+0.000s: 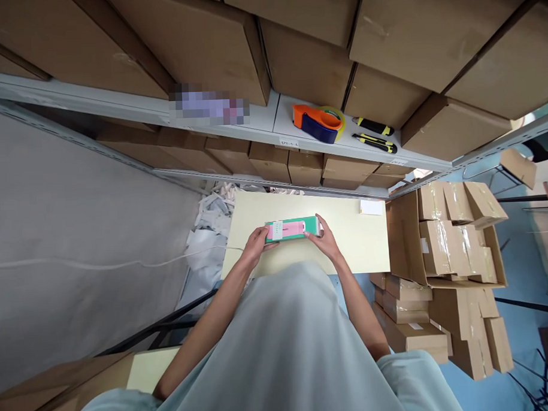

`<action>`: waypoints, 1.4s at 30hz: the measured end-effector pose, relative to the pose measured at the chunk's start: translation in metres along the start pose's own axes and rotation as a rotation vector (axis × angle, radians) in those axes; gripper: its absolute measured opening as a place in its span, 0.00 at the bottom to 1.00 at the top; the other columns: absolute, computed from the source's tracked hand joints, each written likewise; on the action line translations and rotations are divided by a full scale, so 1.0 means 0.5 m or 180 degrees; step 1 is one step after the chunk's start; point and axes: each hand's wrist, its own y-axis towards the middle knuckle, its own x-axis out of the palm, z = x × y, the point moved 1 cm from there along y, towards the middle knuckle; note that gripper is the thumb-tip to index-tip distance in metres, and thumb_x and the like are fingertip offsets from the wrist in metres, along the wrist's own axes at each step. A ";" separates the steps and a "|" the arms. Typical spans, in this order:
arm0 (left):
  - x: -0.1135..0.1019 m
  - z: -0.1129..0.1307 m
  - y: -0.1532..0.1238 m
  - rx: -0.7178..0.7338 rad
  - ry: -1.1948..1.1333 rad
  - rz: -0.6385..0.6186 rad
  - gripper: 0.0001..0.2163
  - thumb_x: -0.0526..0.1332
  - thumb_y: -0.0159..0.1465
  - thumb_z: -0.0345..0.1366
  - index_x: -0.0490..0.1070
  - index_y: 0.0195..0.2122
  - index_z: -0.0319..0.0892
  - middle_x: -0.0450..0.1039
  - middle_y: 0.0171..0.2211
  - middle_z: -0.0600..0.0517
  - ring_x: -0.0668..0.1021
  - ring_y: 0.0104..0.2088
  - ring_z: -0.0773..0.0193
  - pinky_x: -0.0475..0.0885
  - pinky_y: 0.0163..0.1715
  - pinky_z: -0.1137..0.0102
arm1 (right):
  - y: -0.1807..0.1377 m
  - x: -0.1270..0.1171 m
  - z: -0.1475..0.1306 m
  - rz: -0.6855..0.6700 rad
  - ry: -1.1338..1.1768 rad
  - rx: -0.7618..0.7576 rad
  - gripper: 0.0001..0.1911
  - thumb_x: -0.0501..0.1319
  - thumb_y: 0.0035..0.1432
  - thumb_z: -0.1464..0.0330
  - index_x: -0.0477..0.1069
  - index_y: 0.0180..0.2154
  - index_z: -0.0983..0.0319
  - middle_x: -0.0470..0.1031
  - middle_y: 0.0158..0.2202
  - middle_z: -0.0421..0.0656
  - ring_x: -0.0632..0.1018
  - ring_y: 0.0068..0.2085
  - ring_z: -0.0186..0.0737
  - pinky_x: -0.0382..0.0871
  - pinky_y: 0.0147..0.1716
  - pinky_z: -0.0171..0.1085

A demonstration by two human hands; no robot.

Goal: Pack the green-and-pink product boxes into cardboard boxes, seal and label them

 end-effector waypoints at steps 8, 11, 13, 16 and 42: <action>0.009 -0.044 -0.009 -0.0705 -0.0131 -0.0134 0.12 0.63 0.72 0.43 0.79 0.42 0.39 0.82 0.32 0.46 0.85 0.35 0.53 0.86 0.43 0.59 | -0.013 0.004 -0.078 -0.0521 -0.0667 -0.0825 0.45 0.70 0.64 0.54 0.60 0.78 0.51 0.66 0.74 0.51 0.77 0.64 0.51 0.80 0.53 0.43; 0.016 -0.063 -0.017 -0.0909 -0.0193 -0.0212 0.11 0.61 0.71 0.41 0.79 0.40 0.40 0.84 0.34 0.44 0.87 0.36 0.53 0.85 0.43 0.62 | -0.021 0.016 -0.088 -0.0363 -0.0821 -0.1067 0.40 0.69 0.66 0.56 0.65 0.75 0.51 0.69 0.71 0.52 0.77 0.63 0.51 0.80 0.54 0.45; 0.020 -0.073 -0.019 -0.0982 -0.0237 -0.0209 0.10 0.61 0.70 0.41 0.79 0.39 0.40 0.84 0.34 0.43 0.87 0.36 0.54 0.84 0.43 0.64 | -0.026 0.020 -0.085 -0.0184 -0.0904 -0.1132 0.32 0.68 0.67 0.56 0.71 0.70 0.52 0.72 0.68 0.52 0.78 0.61 0.51 0.80 0.54 0.46; 0.025 -0.085 -0.022 -0.0944 -0.0361 -0.0126 0.10 0.62 0.69 0.42 0.78 0.41 0.41 0.85 0.35 0.44 0.88 0.39 0.55 0.83 0.45 0.66 | -0.032 0.020 -0.073 0.0000 -0.1054 -0.1087 0.26 0.68 0.69 0.53 0.75 0.64 0.53 0.74 0.66 0.53 0.78 0.61 0.52 0.80 0.53 0.47; 0.061 -0.162 -0.132 -0.0245 0.0038 0.0050 0.54 0.85 0.51 0.46 0.61 0.76 0.41 0.86 0.37 0.48 0.87 0.40 0.55 0.80 0.52 0.62 | 0.160 0.016 -0.045 -0.0208 -0.1313 -0.0911 0.16 0.67 0.65 0.53 0.79 0.47 0.56 0.78 0.55 0.50 0.75 0.64 0.55 0.67 0.69 0.57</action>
